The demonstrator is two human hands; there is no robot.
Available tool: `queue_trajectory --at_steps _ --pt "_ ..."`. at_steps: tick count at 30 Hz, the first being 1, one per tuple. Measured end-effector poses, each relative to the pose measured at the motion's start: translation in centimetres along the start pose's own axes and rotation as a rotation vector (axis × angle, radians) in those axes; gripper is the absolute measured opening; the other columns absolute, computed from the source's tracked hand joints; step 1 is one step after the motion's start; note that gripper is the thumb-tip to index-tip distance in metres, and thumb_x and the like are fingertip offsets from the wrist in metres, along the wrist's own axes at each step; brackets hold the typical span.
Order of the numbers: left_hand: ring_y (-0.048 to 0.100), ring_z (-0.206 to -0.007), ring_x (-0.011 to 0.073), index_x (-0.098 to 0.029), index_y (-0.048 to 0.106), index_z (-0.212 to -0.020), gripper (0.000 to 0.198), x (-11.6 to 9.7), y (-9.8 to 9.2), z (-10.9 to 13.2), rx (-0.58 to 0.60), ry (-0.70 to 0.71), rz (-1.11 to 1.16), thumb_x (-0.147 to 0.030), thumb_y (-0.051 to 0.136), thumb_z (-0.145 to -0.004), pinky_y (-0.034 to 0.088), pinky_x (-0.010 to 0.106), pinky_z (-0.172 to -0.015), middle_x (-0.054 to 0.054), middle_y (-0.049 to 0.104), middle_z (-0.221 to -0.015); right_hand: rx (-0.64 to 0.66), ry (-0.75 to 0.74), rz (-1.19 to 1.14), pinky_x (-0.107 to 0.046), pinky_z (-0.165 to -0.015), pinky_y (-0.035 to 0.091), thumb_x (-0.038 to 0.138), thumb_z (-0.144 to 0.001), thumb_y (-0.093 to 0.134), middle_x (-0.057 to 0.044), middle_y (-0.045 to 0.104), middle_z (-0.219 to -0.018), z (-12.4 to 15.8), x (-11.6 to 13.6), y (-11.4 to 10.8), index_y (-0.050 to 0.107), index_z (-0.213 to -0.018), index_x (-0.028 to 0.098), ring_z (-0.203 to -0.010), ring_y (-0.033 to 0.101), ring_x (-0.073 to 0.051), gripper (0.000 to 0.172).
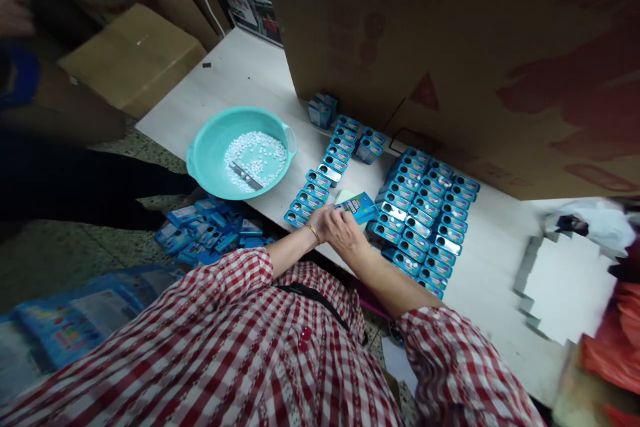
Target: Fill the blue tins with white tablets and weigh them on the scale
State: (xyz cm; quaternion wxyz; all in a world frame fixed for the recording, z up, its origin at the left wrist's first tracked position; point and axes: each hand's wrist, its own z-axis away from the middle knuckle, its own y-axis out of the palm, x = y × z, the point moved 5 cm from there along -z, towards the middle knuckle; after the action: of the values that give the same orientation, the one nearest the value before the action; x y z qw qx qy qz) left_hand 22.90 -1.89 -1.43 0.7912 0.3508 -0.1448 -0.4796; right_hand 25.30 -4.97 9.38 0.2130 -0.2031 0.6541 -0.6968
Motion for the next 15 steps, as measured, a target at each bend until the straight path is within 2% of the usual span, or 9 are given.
queue_trajectory --at_steps 5,9,12,15 --pt "0.058 -0.069 0.0144 -0.012 0.057 -0.071 0.021 0.7 -0.1 -0.3 -0.080 -0.090 0.111 -0.021 0.041 -0.082 0.044 0.025 -0.071 0.003 0.054 -0.056 0.005 0.029 0.082 -0.037 -0.065 0.034 0.006 -0.079 0.036 -0.012 0.054 -0.099 -0.2 -0.9 -0.6 0.059 -0.100 0.014 -0.089 0.042 -0.024 0.032" --pt "0.057 -0.064 0.0121 -0.013 0.055 -0.072 0.012 0.3 -0.2 -0.9 -0.106 0.005 0.215 -0.014 0.045 -0.078 0.045 0.027 -0.071 0.002 0.057 -0.060 -0.016 0.219 -0.023 -0.035 -0.067 0.033 0.012 -0.078 0.043 -0.011 0.055 -0.094 0.6 -4.9 -1.3 0.057 -0.102 0.016 -0.083 0.042 -0.023 0.028" --pt "0.057 -0.063 0.0126 -0.011 0.056 -0.073 0.009 -0.2 -0.5 -0.6 -0.078 0.033 0.212 -0.012 0.048 -0.076 0.047 0.027 -0.070 0.005 0.058 -0.063 -0.117 0.350 -0.194 -0.034 -0.075 0.036 0.016 -0.074 0.050 -0.008 0.054 -0.100 2.0 -8.1 -0.9 0.054 -0.108 0.019 -0.087 0.043 -0.022 0.034" --pt "0.059 -0.069 0.0146 -0.009 0.058 -0.075 0.013 -1.0 -1.5 0.4 -0.083 0.031 0.167 -0.014 0.047 -0.078 0.047 0.025 -0.066 0.009 0.060 -0.068 -0.264 0.463 -0.409 -0.035 -0.079 0.038 0.020 -0.073 0.052 -0.007 0.054 -0.100 3.4 -10.1 1.3 0.054 -0.106 0.019 -0.090 0.046 -0.022 0.034"
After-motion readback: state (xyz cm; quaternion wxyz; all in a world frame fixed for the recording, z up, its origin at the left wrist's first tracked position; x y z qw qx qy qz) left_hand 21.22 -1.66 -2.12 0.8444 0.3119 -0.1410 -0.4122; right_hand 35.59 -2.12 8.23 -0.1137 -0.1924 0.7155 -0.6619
